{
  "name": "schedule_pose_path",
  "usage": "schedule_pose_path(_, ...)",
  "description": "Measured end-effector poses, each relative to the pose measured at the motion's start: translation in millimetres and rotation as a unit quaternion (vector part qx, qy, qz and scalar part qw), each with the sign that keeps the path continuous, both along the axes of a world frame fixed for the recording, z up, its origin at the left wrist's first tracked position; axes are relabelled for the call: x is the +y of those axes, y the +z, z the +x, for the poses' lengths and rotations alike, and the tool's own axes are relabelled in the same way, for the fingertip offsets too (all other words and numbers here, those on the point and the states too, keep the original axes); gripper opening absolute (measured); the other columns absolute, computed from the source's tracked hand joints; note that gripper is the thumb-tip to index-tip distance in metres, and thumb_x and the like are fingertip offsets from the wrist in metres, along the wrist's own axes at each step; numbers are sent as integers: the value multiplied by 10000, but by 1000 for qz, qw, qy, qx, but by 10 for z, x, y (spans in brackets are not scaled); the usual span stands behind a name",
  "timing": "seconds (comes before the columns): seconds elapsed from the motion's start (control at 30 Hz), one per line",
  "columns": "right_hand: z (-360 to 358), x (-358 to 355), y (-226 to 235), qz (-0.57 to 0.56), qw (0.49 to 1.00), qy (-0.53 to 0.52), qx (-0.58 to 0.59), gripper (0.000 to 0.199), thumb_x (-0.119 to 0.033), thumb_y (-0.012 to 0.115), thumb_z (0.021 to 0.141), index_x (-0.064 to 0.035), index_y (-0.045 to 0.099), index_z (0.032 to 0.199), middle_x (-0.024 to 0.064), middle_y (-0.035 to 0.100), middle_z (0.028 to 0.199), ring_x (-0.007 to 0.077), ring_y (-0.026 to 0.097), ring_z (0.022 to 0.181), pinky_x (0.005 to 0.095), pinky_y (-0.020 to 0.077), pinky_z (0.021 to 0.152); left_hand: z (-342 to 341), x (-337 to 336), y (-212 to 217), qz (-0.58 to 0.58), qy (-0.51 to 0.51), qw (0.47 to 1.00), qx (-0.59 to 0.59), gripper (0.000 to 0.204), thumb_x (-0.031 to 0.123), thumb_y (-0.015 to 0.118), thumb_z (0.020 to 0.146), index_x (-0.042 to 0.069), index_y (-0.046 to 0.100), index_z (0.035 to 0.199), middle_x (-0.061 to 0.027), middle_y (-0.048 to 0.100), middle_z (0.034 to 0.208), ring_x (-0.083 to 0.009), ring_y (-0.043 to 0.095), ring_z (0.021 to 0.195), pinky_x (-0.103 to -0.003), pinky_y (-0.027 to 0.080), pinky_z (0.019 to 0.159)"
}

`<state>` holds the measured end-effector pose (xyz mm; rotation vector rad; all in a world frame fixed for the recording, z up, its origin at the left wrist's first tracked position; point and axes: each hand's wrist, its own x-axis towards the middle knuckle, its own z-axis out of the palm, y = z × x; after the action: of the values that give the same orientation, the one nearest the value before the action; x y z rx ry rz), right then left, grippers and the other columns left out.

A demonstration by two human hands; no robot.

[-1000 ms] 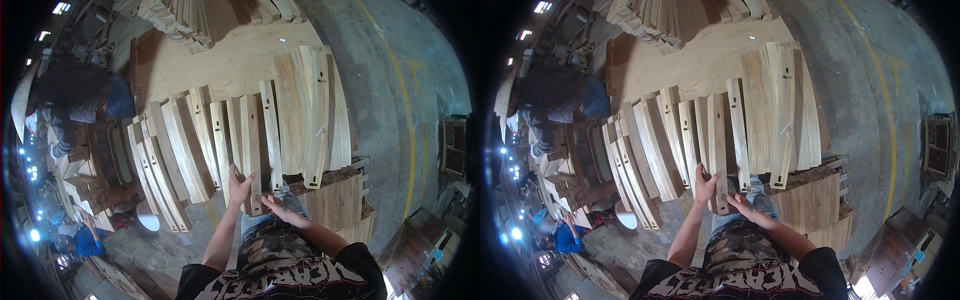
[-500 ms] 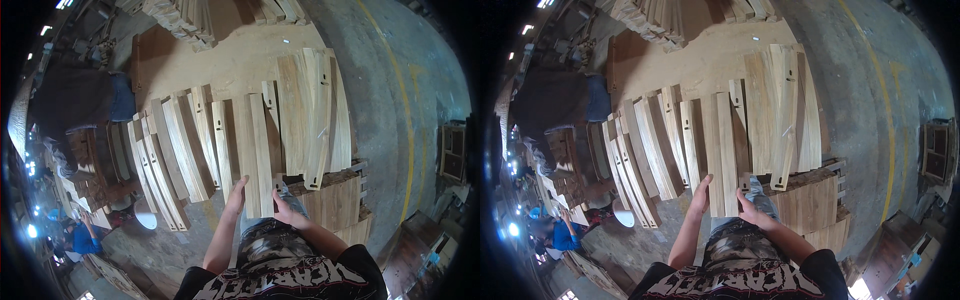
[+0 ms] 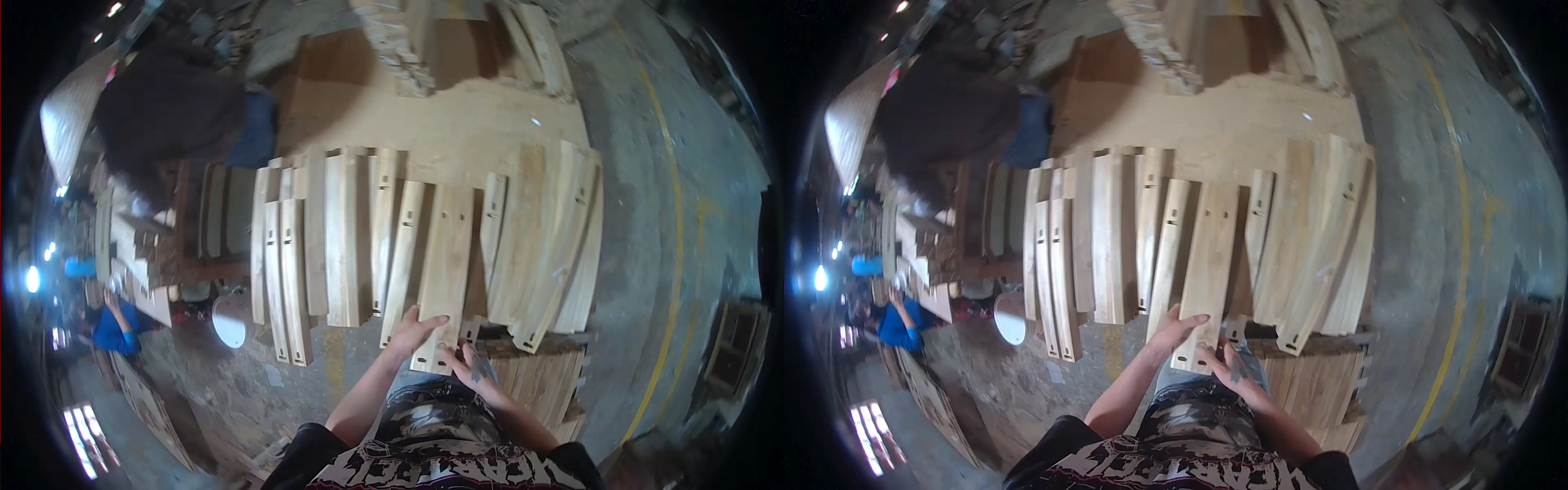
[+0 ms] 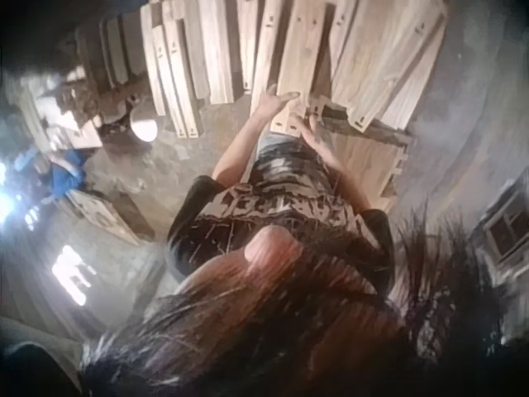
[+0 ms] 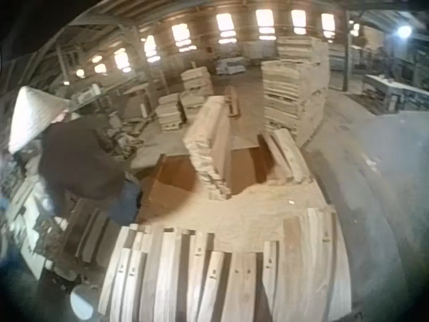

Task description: The person sorts wooden furniture pieces on a work table by hand, picking up, turning, and aligning individual pieces before stacking them onto an adjacent table.

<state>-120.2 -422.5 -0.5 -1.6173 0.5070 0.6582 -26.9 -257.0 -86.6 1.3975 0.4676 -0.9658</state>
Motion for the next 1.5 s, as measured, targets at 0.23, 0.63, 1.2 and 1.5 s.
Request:
schedule_pose_path(0.23, 175, -292, -730, 194, 951, -241, 24, 761, -648, 364, 957, -10, 474, 1357, 142, 536, 1350, 261, 502, 1227, 379, 379, 1033, 249, -305, 1158, 110, -61, 991, -40, 793, 357, 813, 743, -115, 461, 1274, -213, 616, 1160, -256, 606, 1081, -323, 475, 918)
schedule_pose_path(0.63, 1136, 12, -169, 594, 771, -229, -24, 953, -796, 352, 848, -3, 421, 1372, 196, 581, 1231, 295, 603, 1071, 424, 485, 941, -242, -86, 1344, -129, 76, 989, 11, 671, 461, 640, 897, -42, 460, 1302, -135, 567, 1233, -196, 558, 1114, -292, 422, 962)
schedule_pose_path(1.2, 1979, 862, 760, 300, 917, 155, -211, 815, -604, 353, 976, -22, 171, 1516, 182, 541, 1351, 289, 576, 1193, 394, 437, 1026, 76, 1684, 2472, -101, 381, 880, -265, 733, 456, 675, 751, -6, 492, 1290, -172, 623, 1105, -280, 632, 974, -397, 525, 864)
schedule_pose_path(1.5, 594, 427, -321, 139, 979, -132, -63, 677, -556, 370, 992, -121, 274, 1502, 180, 562, 1321, 308, 601, 1143, 431, 443, 988, 1426, 4592, 2568, 150, 453, 749, -460, 542, 143, 585, 888, -41, 407, 1364, -108, 583, 1141, -174, 577, 1005, -288, 460, 895)
